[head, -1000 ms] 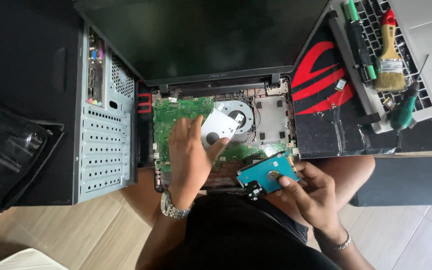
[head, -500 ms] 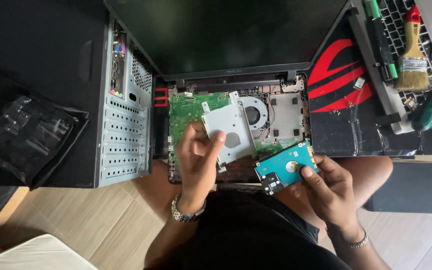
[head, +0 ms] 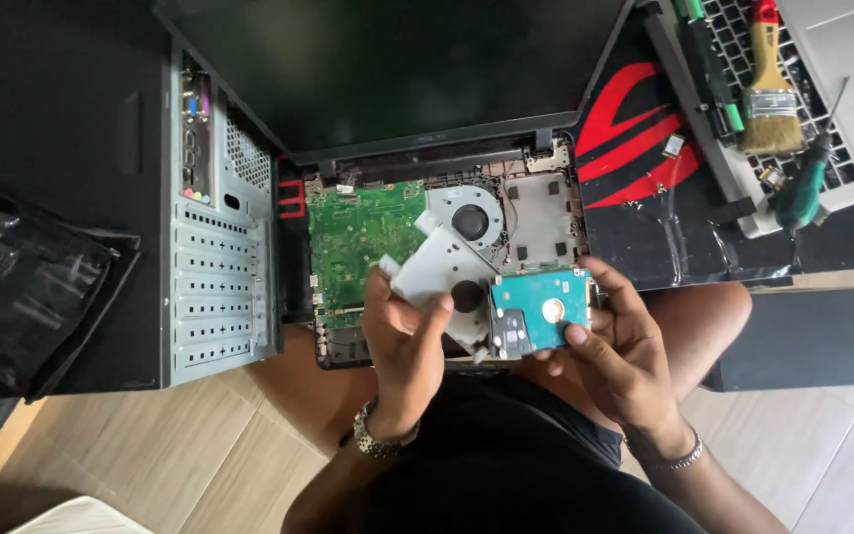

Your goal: Removing, cleaning with a brush, and installing a hard drive into a laptop chassis.

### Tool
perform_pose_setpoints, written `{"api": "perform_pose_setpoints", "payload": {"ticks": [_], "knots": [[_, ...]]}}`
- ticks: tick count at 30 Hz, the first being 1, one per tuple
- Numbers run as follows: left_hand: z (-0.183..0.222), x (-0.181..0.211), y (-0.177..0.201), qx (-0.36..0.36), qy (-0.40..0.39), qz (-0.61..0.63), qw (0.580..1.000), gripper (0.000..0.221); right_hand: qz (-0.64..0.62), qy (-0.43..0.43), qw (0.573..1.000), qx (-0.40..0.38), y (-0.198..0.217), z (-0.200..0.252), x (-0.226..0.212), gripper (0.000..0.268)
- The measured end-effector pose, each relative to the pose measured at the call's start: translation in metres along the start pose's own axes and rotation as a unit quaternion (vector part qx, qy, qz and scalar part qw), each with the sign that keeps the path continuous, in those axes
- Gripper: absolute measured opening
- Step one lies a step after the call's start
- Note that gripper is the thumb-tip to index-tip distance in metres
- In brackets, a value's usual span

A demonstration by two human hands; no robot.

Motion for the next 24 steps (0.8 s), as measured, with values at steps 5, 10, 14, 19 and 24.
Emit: {"api": "perform_pose_setpoints", "payload": {"ticks": [5, 10, 14, 19, 24], "knots": [[0.020, -0.016, -0.022, -0.034, 0.031, 0.115, 0.992, 0.037, 0.096, 0.031, 0.994, 0.038, 0.005, 0.004, 0.001, 0.064], [0.026, -0.014, -0.031, -0.066, -0.010, 0.229, 0.971, 0.057, 0.183, 0.097, 0.975, 0.075, 0.006, 0.001, -0.013, 0.061], [0.046, -0.039, -0.027, -0.160, -0.067, 0.327, 0.929, 0.051, 0.215, 0.067, 0.969, 0.103, 0.012, 0.005, -0.012, 0.053], [0.044, -0.064, -0.022, -0.076, 0.038, 0.271, 0.959, 0.031, 0.310, 0.085, 0.939, 0.125, 0.015, 0.005, -0.020, 0.047], [0.038, -0.037, -0.031, -0.096, -0.017, 0.303, 0.948, 0.035, 0.337, 0.090, 0.926, 0.144, 0.021, 0.008, -0.019, 0.043]]}}
Point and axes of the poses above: each hand's wrist, its own z-axis away from the middle knuckle, its own y-axis out of the back of the hand, x = y × z, the point moved 10 cm from there along -z, towards the middle knuckle, and after that the axes turned 1 degree about y, right-handed, at the moved point
